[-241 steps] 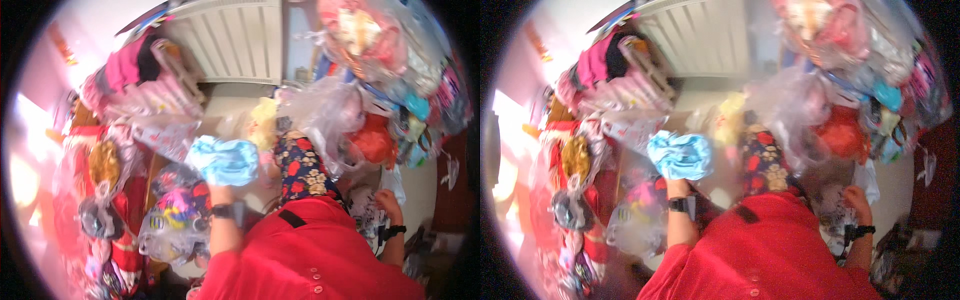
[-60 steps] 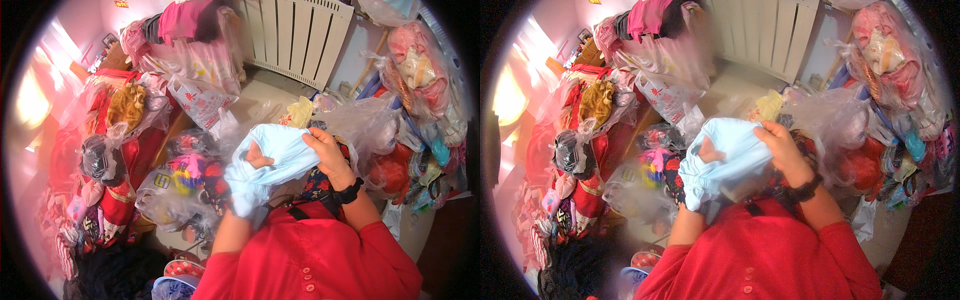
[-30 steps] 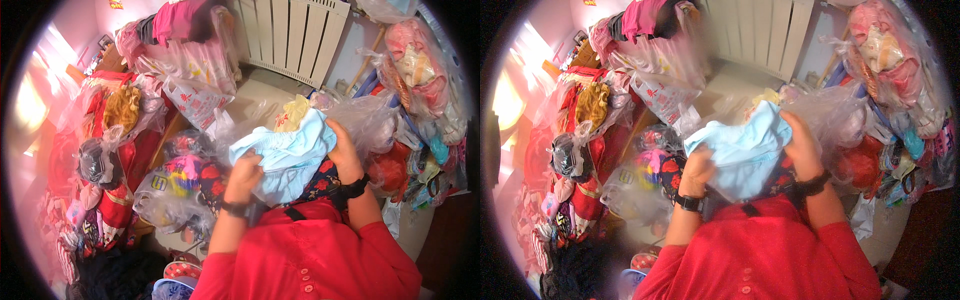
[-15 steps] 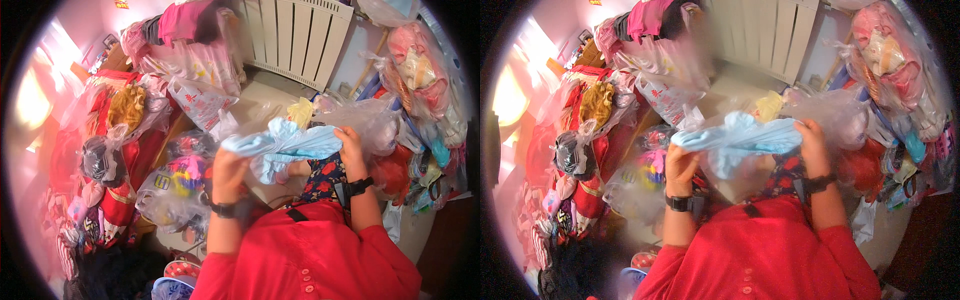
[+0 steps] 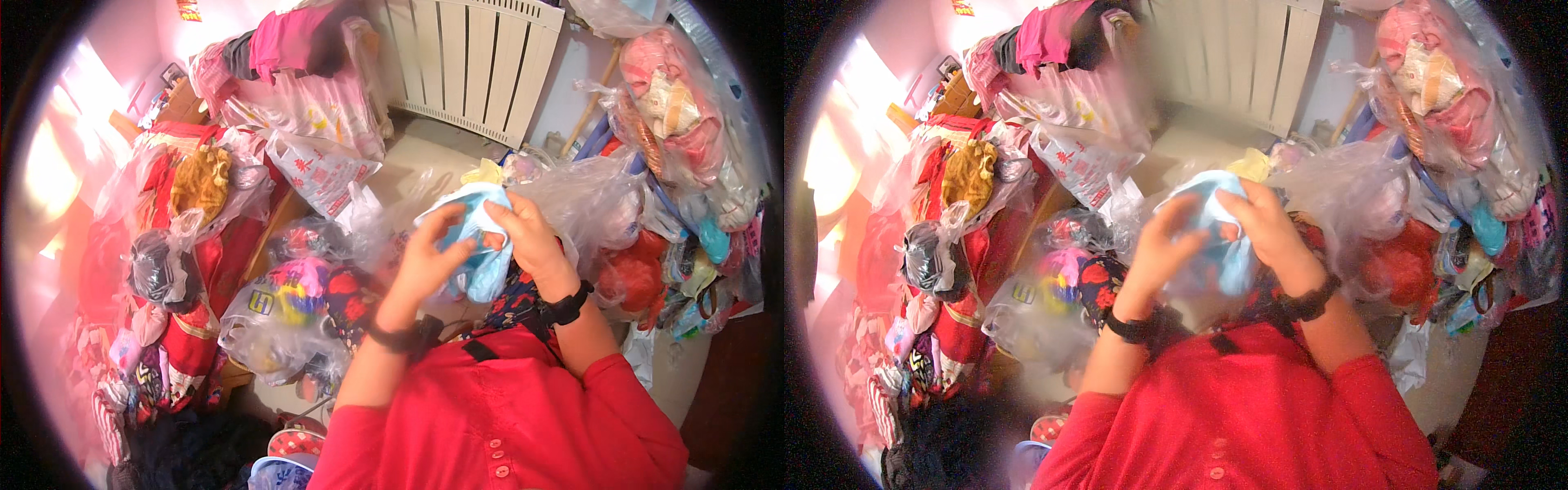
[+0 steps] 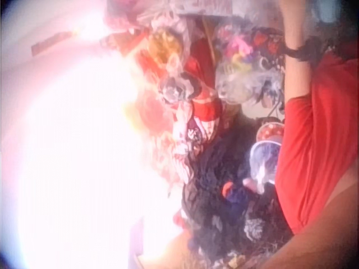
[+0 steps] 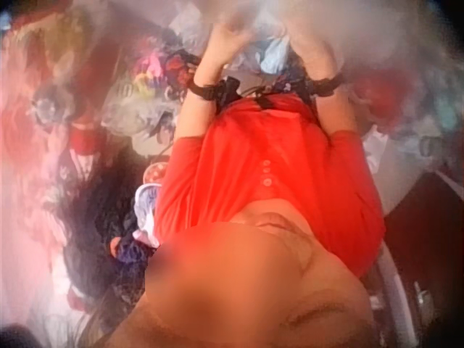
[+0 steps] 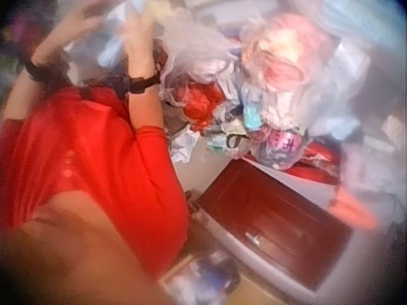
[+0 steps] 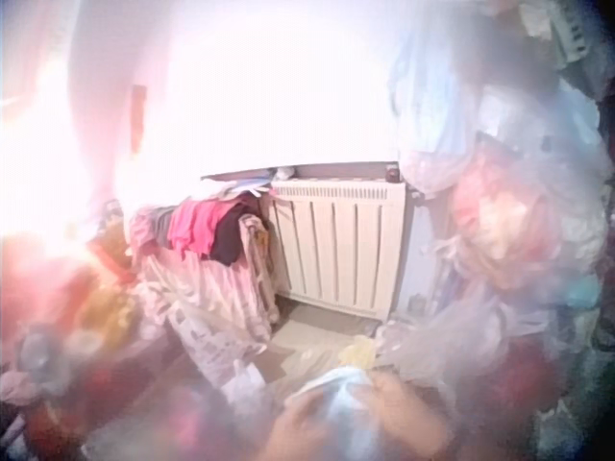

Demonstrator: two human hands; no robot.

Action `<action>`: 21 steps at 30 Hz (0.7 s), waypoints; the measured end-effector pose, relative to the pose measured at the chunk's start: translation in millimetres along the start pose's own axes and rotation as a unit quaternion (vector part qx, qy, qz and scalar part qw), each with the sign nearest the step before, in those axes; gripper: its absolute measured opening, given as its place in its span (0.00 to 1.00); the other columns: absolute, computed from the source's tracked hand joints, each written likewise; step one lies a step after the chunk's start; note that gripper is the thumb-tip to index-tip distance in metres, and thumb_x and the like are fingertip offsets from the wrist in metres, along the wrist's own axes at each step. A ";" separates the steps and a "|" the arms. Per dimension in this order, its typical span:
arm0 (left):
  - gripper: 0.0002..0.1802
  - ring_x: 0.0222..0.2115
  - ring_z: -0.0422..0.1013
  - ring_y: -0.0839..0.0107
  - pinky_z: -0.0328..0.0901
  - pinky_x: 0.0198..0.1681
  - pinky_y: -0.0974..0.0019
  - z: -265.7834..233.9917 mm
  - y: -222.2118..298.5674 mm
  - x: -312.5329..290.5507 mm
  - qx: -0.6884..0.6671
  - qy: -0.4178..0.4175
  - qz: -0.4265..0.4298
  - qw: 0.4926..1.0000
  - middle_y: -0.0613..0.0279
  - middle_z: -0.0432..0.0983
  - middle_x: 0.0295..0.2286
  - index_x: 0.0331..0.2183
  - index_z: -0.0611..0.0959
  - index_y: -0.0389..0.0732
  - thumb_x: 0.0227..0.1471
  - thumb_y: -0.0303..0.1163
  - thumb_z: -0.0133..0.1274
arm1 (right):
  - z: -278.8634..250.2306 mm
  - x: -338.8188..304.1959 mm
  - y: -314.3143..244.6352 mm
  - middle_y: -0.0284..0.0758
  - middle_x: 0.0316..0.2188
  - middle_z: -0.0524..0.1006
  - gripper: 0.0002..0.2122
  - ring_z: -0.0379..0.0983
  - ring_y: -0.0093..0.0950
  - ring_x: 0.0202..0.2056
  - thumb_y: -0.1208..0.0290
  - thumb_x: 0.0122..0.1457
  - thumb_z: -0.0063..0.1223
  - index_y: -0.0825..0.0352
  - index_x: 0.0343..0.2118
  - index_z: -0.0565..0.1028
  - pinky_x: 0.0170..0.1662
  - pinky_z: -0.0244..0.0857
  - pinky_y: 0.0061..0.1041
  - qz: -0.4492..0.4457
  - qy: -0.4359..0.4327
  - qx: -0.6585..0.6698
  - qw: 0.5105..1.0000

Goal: The person sorts through various pieces of clothing and fabric items by hand, removing them from plastic bags and placing them into different bags and containers on the floor.

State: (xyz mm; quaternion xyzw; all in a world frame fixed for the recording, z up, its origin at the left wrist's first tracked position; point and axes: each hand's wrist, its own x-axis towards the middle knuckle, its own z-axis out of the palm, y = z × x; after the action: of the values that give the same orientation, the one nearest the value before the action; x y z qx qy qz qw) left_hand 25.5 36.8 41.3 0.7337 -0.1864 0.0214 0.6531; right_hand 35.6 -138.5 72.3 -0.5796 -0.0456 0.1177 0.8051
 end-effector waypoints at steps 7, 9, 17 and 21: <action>0.08 0.28 0.70 0.58 0.62 0.36 0.61 -7.3 -86.0 -51.2 0.317 -0.085 0.062 0.943 0.58 0.73 0.22 0.23 0.79 0.43 0.35 0.34 0.57 | -24.7 1.0 -31.2 0.26 0.17 0.66 0.11 0.55 0.15 0.12 0.62 0.59 0.46 0.63 0.26 0.67 0.17 0.53 0.17 -0.016 0.086 0.123 0.989; 0.07 0.30 0.72 0.62 0.64 0.36 0.62 -33.9 -103.0 -60.9 0.379 -0.142 -0.036 0.914 0.59 0.76 0.24 0.27 0.80 0.42 0.39 0.30 0.54 | -43.7 -5.3 -55.2 0.28 0.16 0.66 0.14 0.53 0.16 0.11 0.57 0.59 0.47 0.61 0.23 0.64 0.16 0.50 0.19 -0.053 0.146 0.165 0.974; 0.14 0.34 0.70 0.74 0.65 0.40 0.69 -24.1 -38.5 -26.6 -0.017 -0.124 -0.126 0.984 0.60 0.76 0.32 0.36 0.79 0.33 0.48 0.31 0.54 | -35.6 -3.4 -63.1 0.40 0.34 0.75 0.18 0.72 0.33 0.33 0.58 0.63 0.36 0.70 0.38 0.70 0.37 0.66 0.32 -0.036 0.002 0.186 0.982; 0.18 0.37 0.68 0.76 0.63 0.41 0.70 3.2 12.5 6.4 -0.098 -0.103 0.019 0.990 0.62 0.74 0.36 0.42 0.75 0.33 0.52 0.35 0.52 | -3.3 -0.5 -49.1 0.38 0.33 0.76 0.14 0.72 0.29 0.37 0.64 0.62 0.40 0.73 0.37 0.71 0.44 0.64 0.26 -0.039 -0.001 0.190 0.981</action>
State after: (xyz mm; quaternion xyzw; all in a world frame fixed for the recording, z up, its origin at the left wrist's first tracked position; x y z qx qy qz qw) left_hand 27.0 31.2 54.5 0.6607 -0.2675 -0.0599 0.6988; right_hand 42.5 -156.4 117.6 -0.4136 -0.0453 0.0933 0.9045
